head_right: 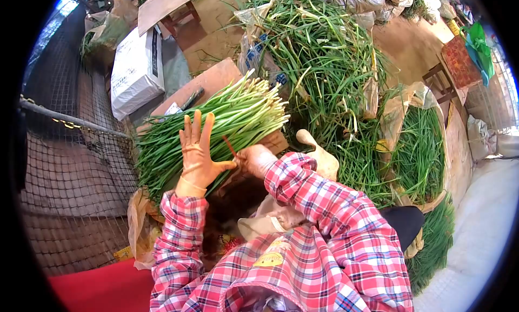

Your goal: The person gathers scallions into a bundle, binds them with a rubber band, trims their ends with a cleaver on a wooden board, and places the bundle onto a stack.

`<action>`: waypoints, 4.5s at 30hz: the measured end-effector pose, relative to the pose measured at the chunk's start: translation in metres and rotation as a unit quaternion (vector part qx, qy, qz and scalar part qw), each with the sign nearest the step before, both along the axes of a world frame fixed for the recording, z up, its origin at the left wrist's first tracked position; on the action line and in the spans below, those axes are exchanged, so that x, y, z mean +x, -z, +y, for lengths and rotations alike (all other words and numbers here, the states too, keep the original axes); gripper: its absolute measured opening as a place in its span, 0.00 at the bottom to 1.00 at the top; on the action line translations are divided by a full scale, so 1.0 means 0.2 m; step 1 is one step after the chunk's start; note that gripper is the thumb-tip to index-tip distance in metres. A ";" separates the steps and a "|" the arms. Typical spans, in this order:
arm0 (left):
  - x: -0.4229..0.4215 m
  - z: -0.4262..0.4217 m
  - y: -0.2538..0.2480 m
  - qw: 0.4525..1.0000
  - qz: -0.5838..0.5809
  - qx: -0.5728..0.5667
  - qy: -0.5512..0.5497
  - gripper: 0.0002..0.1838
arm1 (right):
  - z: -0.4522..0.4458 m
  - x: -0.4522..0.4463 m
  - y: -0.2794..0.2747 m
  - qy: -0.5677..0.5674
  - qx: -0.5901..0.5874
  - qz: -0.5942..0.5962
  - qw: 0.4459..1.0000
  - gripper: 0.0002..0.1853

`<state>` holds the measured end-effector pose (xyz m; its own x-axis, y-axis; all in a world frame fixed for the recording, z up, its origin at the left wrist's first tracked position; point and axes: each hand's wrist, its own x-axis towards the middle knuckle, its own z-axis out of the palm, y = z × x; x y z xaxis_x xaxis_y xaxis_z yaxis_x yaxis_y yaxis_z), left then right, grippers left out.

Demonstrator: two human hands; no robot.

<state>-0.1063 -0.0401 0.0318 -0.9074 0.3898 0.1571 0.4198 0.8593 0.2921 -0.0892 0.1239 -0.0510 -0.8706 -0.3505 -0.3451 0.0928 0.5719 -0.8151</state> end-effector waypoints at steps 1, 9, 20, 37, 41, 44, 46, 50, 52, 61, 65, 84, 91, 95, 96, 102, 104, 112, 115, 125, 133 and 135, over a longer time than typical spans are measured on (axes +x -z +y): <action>-0.05 0.00 0.05 0.999 0.000 -0.041 -0.010 0.70 | -0.01 -0.01 0.03 -0.014 -0.003 -0.054 0.998 0.08; -0.21 -0.07 0.29 0.996 -0.084 -0.023 -0.024 0.58 | 0.01 -0.22 -0.24 0.001 0.086 0.337 0.938 0.05; -0.46 -0.12 0.01 0.993 0.024 0.105 0.054 0.16 | -0.04 -0.52 0.09 0.023 -0.057 0.292 0.954 0.07; -0.43 0.07 0.38 0.948 -0.201 0.245 0.007 0.13 | 0.08 -0.43 0.02 -0.060 0.005 0.313 0.948 0.07; -0.51 0.06 0.42 0.973 0.046 0.219 -0.055 0.16 | 0.06 -0.45 -0.06 -0.073 0.072 0.312 0.945 0.08; -0.51 0.05 0.43 0.996 -0.055 0.026 -0.070 0.17 | 0.00 -0.46 -0.15 -0.164 0.249 0.226 0.927 0.09; -0.50 0.04 0.45 0.993 -0.094 -0.064 -0.028 0.17 | 0.02 -0.48 -0.15 -0.196 0.259 0.355 0.877 0.08; -0.51 0.07 0.39 0.985 -0.118 -0.126 0.022 0.15 | 0.02 -0.55 -0.20 -0.295 0.268 0.364 0.842 0.10; -0.48 0.07 0.35 0.985 -0.168 -0.031 -0.003 0.16 | 0.01 -0.54 -0.18 -0.310 0.245 0.285 0.873 0.12; -0.43 0.05 0.41 0.993 -0.109 -0.040 -0.008 0.23 | 0.01 -0.33 -0.19 -0.158 0.296 0.308 0.890 0.06; -0.44 0.07 0.36 0.986 -0.149 -0.080 0.002 0.19 | 0.04 -0.32 -0.23 -0.149 0.303 0.306 0.890 0.05; -0.42 0.02 0.33 0.983 -0.020 -0.092 0.159 0.11 | 0.14 -0.41 -0.11 -0.210 0.108 0.155 0.959 0.10; -0.39 0.04 0.41 0.966 -0.223 0.104 -0.078 0.12 | 0.15 -0.36 -0.05 -0.146 0.099 0.176 0.968 0.10; -0.51 -0.06 0.70 0.917 -0.293 0.190 -0.194 0.16 | 0.16 -0.35 -0.10 -0.148 0.109 0.158 0.970 0.12; -0.50 0.01 0.49 0.918 -0.316 0.130 -0.202 0.21 | 0.16 -0.35 -0.10 -0.151 0.114 0.149 0.971 0.13; -0.45 0.06 0.45 0.916 -0.277 0.111 -0.267 0.28 | 0.17 -0.34 -0.11 -0.153 0.119 0.151 0.969 0.16; -0.41 0.06 0.47 0.924 -0.250 0.118 -0.266 0.30 | 0.16 -0.31 -0.10 -0.150 0.107 0.229 0.956 0.17; -0.46 0.05 0.42 0.933 -0.344 0.051 -0.097 0.10 | 0.16 -0.30 -0.13 -0.169 0.123 0.132 0.969 0.16; -0.47 0.08 0.36 0.943 -0.331 0.005 -0.026 0.13 | 0.17 -0.30 -0.13 -0.164 0.112 0.146 0.969 0.15; -0.52 0.08 0.36 0.946 -0.311 -0.090 -0.019 0.11 | 0.18 -0.31 -0.12 -0.196 0.105 0.174 0.959 0.17; -0.41 0.01 0.51 0.966 -0.194 0.118 0.124 0.08 | 0.15 -0.42 -0.22 -0.270 0.197 0.060 0.941 0.18; -0.37 0.02 0.48 0.966 -0.186 0.161 -0.075 0.07 | 0.15 -0.43 -0.22 -0.248 0.193 0.007 0.949 0.18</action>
